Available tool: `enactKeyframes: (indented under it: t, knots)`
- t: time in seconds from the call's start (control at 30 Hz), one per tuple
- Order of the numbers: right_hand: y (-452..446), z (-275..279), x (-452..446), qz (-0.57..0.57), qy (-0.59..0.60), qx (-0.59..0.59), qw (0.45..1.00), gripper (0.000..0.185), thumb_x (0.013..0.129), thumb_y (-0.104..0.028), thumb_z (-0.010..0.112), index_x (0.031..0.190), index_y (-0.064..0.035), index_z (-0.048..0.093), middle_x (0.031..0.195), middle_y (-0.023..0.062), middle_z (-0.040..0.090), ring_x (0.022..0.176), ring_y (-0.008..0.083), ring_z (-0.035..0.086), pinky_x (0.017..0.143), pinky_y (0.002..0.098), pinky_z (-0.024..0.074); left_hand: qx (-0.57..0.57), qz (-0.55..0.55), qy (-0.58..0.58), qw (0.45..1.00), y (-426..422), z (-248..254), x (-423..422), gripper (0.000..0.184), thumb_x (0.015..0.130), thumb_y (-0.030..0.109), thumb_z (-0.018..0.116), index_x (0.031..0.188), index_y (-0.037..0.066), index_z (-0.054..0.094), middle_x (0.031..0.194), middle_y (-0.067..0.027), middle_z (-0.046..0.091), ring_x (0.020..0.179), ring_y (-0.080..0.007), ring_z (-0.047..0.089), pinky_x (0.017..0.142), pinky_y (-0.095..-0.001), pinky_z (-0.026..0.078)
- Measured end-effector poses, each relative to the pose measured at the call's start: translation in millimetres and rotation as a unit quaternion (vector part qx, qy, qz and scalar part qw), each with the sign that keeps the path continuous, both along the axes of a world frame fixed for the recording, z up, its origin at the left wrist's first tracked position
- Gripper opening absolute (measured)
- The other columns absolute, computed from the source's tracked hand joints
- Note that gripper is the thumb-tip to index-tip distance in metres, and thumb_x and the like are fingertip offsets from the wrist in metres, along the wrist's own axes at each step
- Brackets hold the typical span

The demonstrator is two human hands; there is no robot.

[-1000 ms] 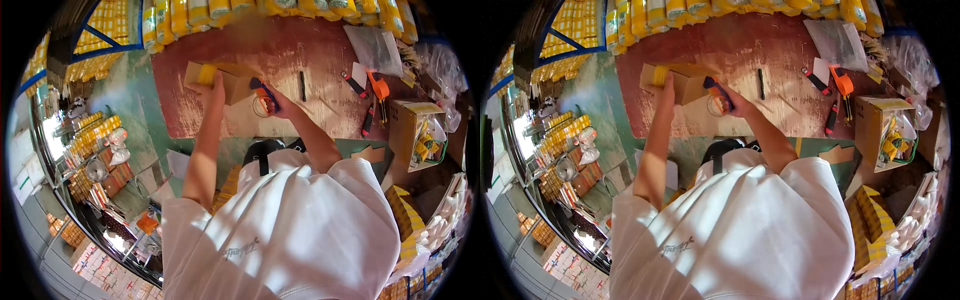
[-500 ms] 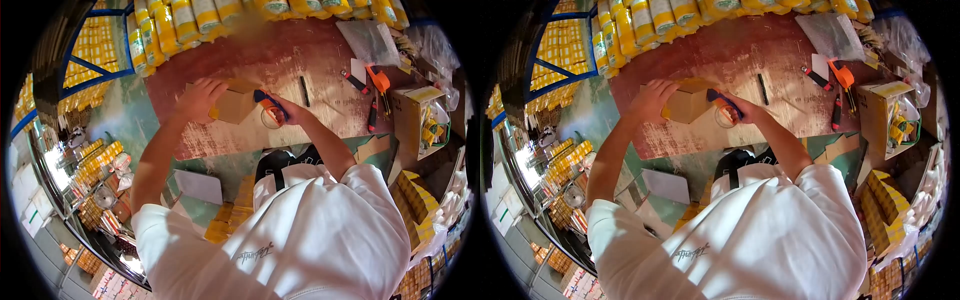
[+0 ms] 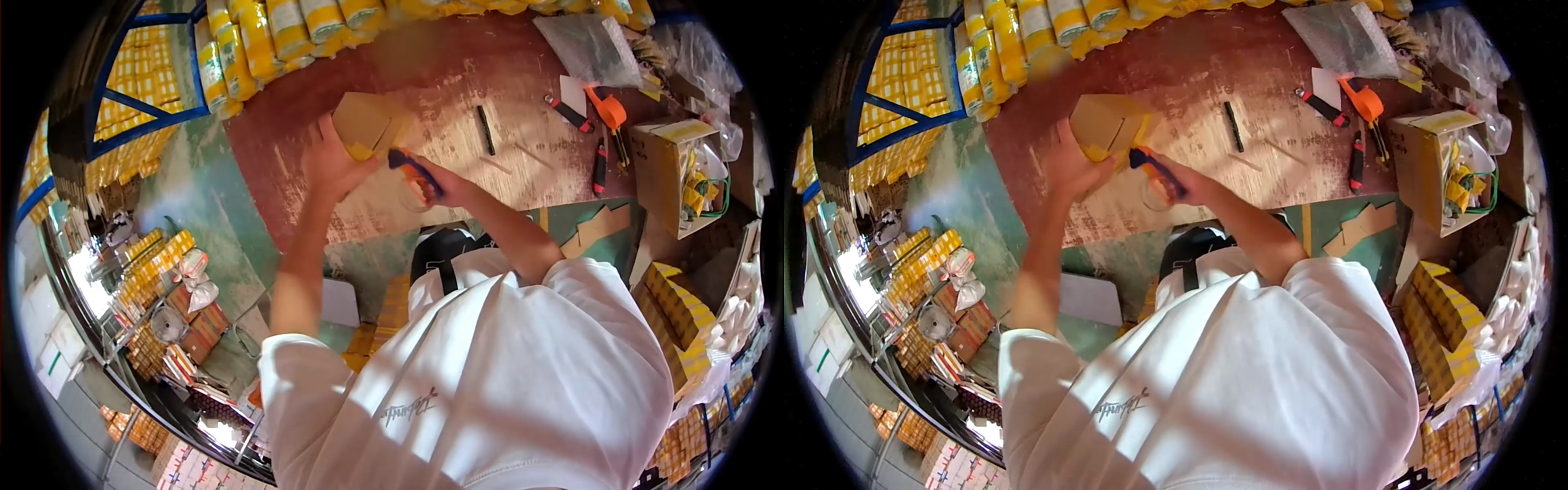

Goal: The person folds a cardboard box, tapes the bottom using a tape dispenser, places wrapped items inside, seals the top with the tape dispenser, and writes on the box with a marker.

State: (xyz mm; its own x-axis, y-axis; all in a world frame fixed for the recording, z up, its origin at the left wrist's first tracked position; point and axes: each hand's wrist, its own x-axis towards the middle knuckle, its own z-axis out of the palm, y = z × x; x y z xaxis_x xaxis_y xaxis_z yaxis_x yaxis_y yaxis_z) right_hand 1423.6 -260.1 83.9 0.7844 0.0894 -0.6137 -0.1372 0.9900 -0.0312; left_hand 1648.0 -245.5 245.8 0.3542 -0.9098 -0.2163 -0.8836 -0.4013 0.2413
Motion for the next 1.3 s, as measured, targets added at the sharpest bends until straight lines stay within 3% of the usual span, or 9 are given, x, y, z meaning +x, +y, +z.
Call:
enactKeyframes:
  t: [0.13,0.23,0.33,0.43,0.53,0.93,1.0,1.17,1.3]
  knots:
    - [-0.9,-23.3,14.0,-0.034,0.012,-0.012,0.999,0.047,0.093,-0.066,0.064,0.081,-0.0207,0.061,0.056,-0.0083,0.041,0.045,0.0075,0.038,0.045,0.0257,0.0276,0.032,0.173,-0.058,0.983,5.9,-10.1,-31.9,0.109,0.066,0.048,0.087,0.149,0.004,0.031,0.13,-0.0292,0.053,0.116,-0.049,0.057,0.095,-0.0524,0.052]
    - [-25.8,-11.2,12.5,0.029,0.043,-0.044,0.998,0.048,0.092,-0.067,0.065,0.079,-0.0202,0.061,0.053,-0.0082,0.04,0.043,0.0075,0.038,0.044,0.0258,0.0275,-0.047,0.197,-0.042,0.978,14.0,-6.6,-44.9,0.116,0.071,0.051,0.084,0.159,0.01,0.02,0.131,-0.033,0.051,0.114,-0.0506,0.058,0.095,-0.0543,0.052]
    - [-37.2,-13.1,16.8,0.051,0.045,-0.068,0.995,0.048,0.093,-0.066,0.065,0.08,-0.0202,0.062,0.052,-0.0089,0.041,0.043,0.0059,0.037,0.043,0.0253,0.027,0.001,0.119,-0.089,0.989,21.8,-10.0,-34.4,0.117,0.077,0.053,0.079,0.165,0.021,0.009,0.132,-0.0338,0.049,0.114,-0.0501,0.058,0.093,-0.0555,0.052]
    - [-41.3,-23.2,18.6,0.048,0.034,0.0,0.998,0.047,0.093,-0.066,0.065,0.08,-0.0205,0.063,0.052,-0.0094,0.042,0.043,0.0045,0.037,0.043,0.0247,0.0278,0.056,0.212,-0.033,0.975,8.8,-2.9,-42.9,0.108,0.084,0.057,0.072,0.166,0.029,0.008,0.132,-0.0344,0.048,0.113,-0.0492,0.059,0.092,-0.055,0.053]
    - [-39.9,-20.2,16.1,0.024,0.038,0.021,0.999,0.048,0.092,-0.067,0.065,0.079,-0.021,0.061,0.053,-0.0097,0.043,0.044,0.0038,0.037,0.044,0.0241,0.0279,0.069,0.272,-0.093,0.955,-2.9,-9.1,-52.9,0.107,0.086,0.063,0.066,0.166,0.028,0.004,0.13,-0.0349,0.049,0.11,-0.049,0.062,0.091,-0.0535,0.053]
    - [-14.6,-13.6,-29.4,0.041,0.022,0.068,0.997,0.048,0.093,-0.066,0.065,0.076,-0.0225,0.056,0.055,-0.0079,0.044,0.046,0.0062,0.036,0.046,0.0237,0.0259,0.121,0.362,-0.023,0.924,-17.6,3.3,-67.3,0.11,0.089,0.068,0.06,0.165,0.028,-0.01,0.139,-0.0429,0.043,0.116,-0.0502,0.061,0.097,-0.0532,0.052]
    - [-5.8,-12.8,-37.9,0.042,0.011,0.039,0.998,0.048,0.093,-0.067,0.064,0.075,-0.0232,0.056,0.055,-0.0083,0.04,0.045,0.0068,0.033,0.046,0.0247,0.026,0.099,0.38,-0.015,0.92,-18.1,-4.3,-64.4,0.113,0.089,0.069,0.058,0.165,0.023,-0.011,0.14,-0.0443,0.041,0.117,-0.0512,0.06,0.099,-0.0535,0.051]
    - [25.4,-25.7,-41.3,0.004,0.002,0.12,0.993,0.046,0.092,-0.067,0.065,0.078,-0.0231,0.061,0.053,-0.0074,0.036,0.043,0.0083,0.03,0.045,0.0269,0.0229,0.045,0.445,0.121,0.886,-42.1,20.0,-79.2,0.113,0.092,0.061,0.063,0.164,0.003,-0.002,0.164,-0.0278,0.026,0.15,-0.0448,0.03,0.121,-0.0512,0.03]
    - [12.1,-24.8,-37.3,0.037,-0.008,0.007,0.999,0.053,0.088,-0.069,0.069,0.07,-0.0224,0.051,0.053,-0.007,0.036,0.044,0.0076,0.03,0.046,0.027,0.0226,0.076,0.26,0.15,0.951,38.8,-4.0,4.6,0.107,0.092,0.056,0.068,0.164,0.003,0.008,0.163,-0.0292,0.025,0.148,-0.0464,0.032,0.118,-0.0548,0.035]
